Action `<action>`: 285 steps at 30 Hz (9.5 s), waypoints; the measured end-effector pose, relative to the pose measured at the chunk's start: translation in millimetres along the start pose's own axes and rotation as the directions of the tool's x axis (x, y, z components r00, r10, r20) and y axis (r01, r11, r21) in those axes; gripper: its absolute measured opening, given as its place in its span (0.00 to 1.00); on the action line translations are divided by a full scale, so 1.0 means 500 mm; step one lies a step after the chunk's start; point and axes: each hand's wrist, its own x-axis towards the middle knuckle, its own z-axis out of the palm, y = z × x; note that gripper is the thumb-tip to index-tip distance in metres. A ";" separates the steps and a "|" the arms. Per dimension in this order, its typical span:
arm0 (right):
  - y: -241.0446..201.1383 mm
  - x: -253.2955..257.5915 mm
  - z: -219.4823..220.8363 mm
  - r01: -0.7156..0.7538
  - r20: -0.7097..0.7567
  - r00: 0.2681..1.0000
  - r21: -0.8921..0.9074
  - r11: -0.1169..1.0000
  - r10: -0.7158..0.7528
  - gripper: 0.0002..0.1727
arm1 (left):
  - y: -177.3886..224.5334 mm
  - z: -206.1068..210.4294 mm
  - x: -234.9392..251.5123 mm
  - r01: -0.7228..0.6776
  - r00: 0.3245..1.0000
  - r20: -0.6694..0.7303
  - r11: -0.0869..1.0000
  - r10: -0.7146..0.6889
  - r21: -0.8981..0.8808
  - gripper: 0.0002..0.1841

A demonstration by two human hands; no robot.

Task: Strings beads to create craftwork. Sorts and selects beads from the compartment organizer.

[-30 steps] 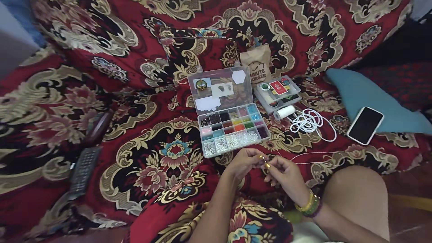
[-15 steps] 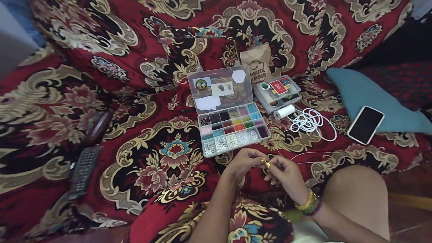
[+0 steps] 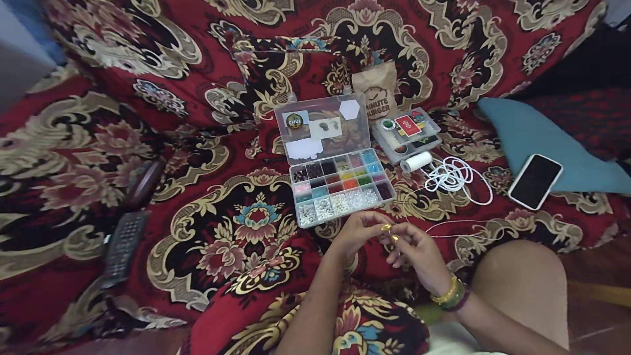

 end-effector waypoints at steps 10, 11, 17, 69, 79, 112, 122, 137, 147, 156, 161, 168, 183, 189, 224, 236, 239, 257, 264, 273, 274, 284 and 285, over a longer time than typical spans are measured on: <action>0.002 0.000 0.000 -0.036 0.013 0.999 -0.042 0.998 0.036 0.09 | 0.013 -0.001 -0.005 0.022 1.000 -0.002 0.998 -0.022 0.063 0.05; 0.001 0.000 0.001 -0.032 0.015 0.999 -0.053 0.998 0.032 0.09 | 0.024 -0.007 -0.007 0.022 0.999 -0.041 0.988 -0.016 0.150 0.06; 0.000 -0.005 0.000 -0.039 0.046 0.998 -0.059 0.997 0.042 0.07 | 0.100 -0.086 -0.042 0.427 0.842 -0.528 0.467 0.106 0.774 0.11; 0.002 -0.010 0.000 0.005 0.001 1.000 -0.007 1.000 -0.005 0.07 | 0.018 0.007 -0.009 0.310 0.950 0.036 0.931 -0.309 -0.191 0.10; 0.008 -0.010 0.003 0.029 0.012 1.000 -0.037 0.999 -0.028 0.06 | 0.016 0.002 -0.009 0.328 0.945 0.046 0.923 -0.325 -0.203 0.10; 0.004 -0.013 0.007 -0.011 0.015 1.000 -0.055 0.998 0.012 0.06 | 0.011 -0.006 -0.009 0.308 0.952 0.066 0.930 -0.300 -0.203 0.09; 0.006 -0.012 0.004 -0.022 0.029 0.999 -0.060 0.998 0.024 0.06 | 0.017 -0.002 -0.010 0.311 0.950 0.026 0.942 -0.311 -0.127 0.08; -0.001 -0.011 0.005 -0.041 0.041 0.998 -0.074 0.996 0.044 0.06 | 0.018 -0.004 -0.011 0.309 0.951 0.036 0.943 -0.307 -0.123 0.08; -0.001 -0.011 0.005 -0.054 0.034 0.998 -0.092 0.994 0.058 0.07 | 0.014 -0.011 -0.010 0.278 0.958 0.094 0.957 -0.271 -0.081 0.06; 0.002 -0.008 0.008 -0.060 0.013 0.998 -0.044 0.997 0.061 0.09 | 0.009 -0.011 -0.011 0.143 0.988 0.056 0.989 -0.141 -0.039 0.06; 0.003 -0.008 0.008 -0.077 0.017 0.997 -0.009 0.997 0.077 0.10 | 0.007 -0.009 -0.009 0.059 0.998 0.027 0.998 -0.060 0.027 0.04; 0.012 -0.009 0.001 -0.081 0.113 0.991 0.037 0.996 0.077 0.19 | 0.009 -0.008 -0.010 0.042 0.999 -0.011 0.999 -0.041 0.034 0.04; 0.003 -0.009 0.005 -0.071 0.062 0.995 -0.098 0.993 0.077 0.09 | 0.098 -0.084 -0.046 0.562 0.782 -0.620 0.365 0.056 0.742 0.15; 0.010 -0.010 0.004 -0.026 0.062 0.997 -0.130 0.991 0.034 0.08 | 0.092 -0.081 -0.033 0.648 0.759 -0.643 0.207 -0.102 0.732 0.19; 0.011 -0.014 0.008 0.046 0.023 0.999 0.012 0.999 -0.046 0.06 | 0.000 -0.017 -0.011 0.270 0.961 0.103 0.947 -0.255 -0.174 0.11; 0.008 -0.014 0.008 0.062 0.032 0.998 -0.033 0.998 -0.061 0.06 | -0.004 -0.020 -0.010 0.261 0.964 0.107 0.941 -0.243 -0.216 0.11; 0.007 -0.015 0.007 0.056 0.035 0.998 -0.048 0.997 -0.054 0.06 | -0.003 -0.019 -0.012 0.265 0.963 0.102 0.940 -0.248 -0.217 0.12; 0.009 -0.018 0.010 0.049 0.033 0.998 -0.052 0.997 -0.047 0.06 | -0.010 -0.026 -0.010 0.242 0.967 0.137 0.944 -0.215 -0.224 0.12; 0.009 -0.019 0.011 0.054 0.038 0.998 -0.049 0.997 -0.052 0.05 | -0.010 -0.024 -0.011 0.241 0.968 0.132 0.945 -0.215 -0.221 0.12; 0.009 -0.022 0.012 0.036 0.045 0.998 -0.063 0.997 -0.033 0.06 | -0.001 -0.022 -0.014 0.237 0.967 0.125 0.963 -0.221 -0.131 0.11; 0.009 -0.021 0.012 0.031 0.047 0.999 -0.062 0.998 -0.028 0.06 | -0.002 -0.022 -0.014 0.236 0.967 0.126 0.963 -0.220 -0.127 0.10; 0.011 -0.021 0.012 0.023 0.055 0.998 -0.055 0.998 -0.020 0.05 | -0.005 -0.027 -0.013 0.215 0.969 0.152 0.970 -0.196 -0.115 0.10; 0.011 -0.022 0.012 0.026 0.053 0.998 -0.056 0.998 -0.023 0.05 | -0.004 -0.027 -0.013 0.214 0.969 0.152 0.970 -0.196 -0.111 0.10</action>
